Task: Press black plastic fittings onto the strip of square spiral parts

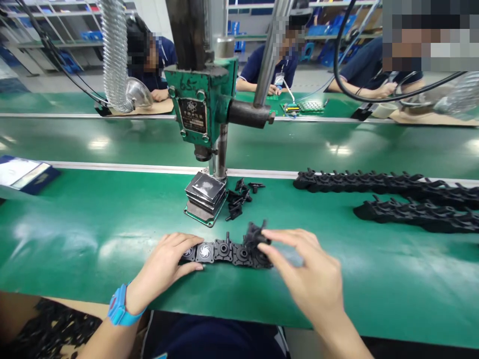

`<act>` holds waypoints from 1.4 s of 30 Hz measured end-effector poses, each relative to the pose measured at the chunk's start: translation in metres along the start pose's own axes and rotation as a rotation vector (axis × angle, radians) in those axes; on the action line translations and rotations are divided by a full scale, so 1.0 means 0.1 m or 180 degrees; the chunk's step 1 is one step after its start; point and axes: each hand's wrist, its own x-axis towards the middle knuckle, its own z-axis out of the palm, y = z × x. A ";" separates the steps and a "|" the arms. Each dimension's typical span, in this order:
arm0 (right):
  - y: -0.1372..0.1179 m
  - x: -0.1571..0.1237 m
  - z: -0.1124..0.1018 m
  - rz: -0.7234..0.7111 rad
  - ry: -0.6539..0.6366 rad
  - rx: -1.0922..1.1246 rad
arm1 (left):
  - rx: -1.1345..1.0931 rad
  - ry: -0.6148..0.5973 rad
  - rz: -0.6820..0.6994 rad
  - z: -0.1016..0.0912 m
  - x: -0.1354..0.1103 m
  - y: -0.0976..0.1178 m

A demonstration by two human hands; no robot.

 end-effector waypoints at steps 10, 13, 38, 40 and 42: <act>-0.48 0.01 0.68 -0.1158 -0.0862 0.0702 | -0.0295 0.0186 0.0089 0.06 0.04 -0.05; -0.47 -0.02 0.73 -0.1131 -0.0982 0.0659 | -0.0382 0.0181 0.0073 0.07 0.05 -0.07; -0.14 0.46 0.44 -0.1243 -0.1302 0.0189 | 0.0036 -0.0019 0.0098 -0.06 0.11 0.08; 0.14 0.65 0.46 -0.1249 -0.1290 -0.0339 | 0.0086 0.0022 0.0081 -0.06 0.11 0.10; 0.41 0.77 0.57 -0.1380 -0.1421 -0.0730 | 0.0116 0.0054 0.0101 -0.06 0.09 0.10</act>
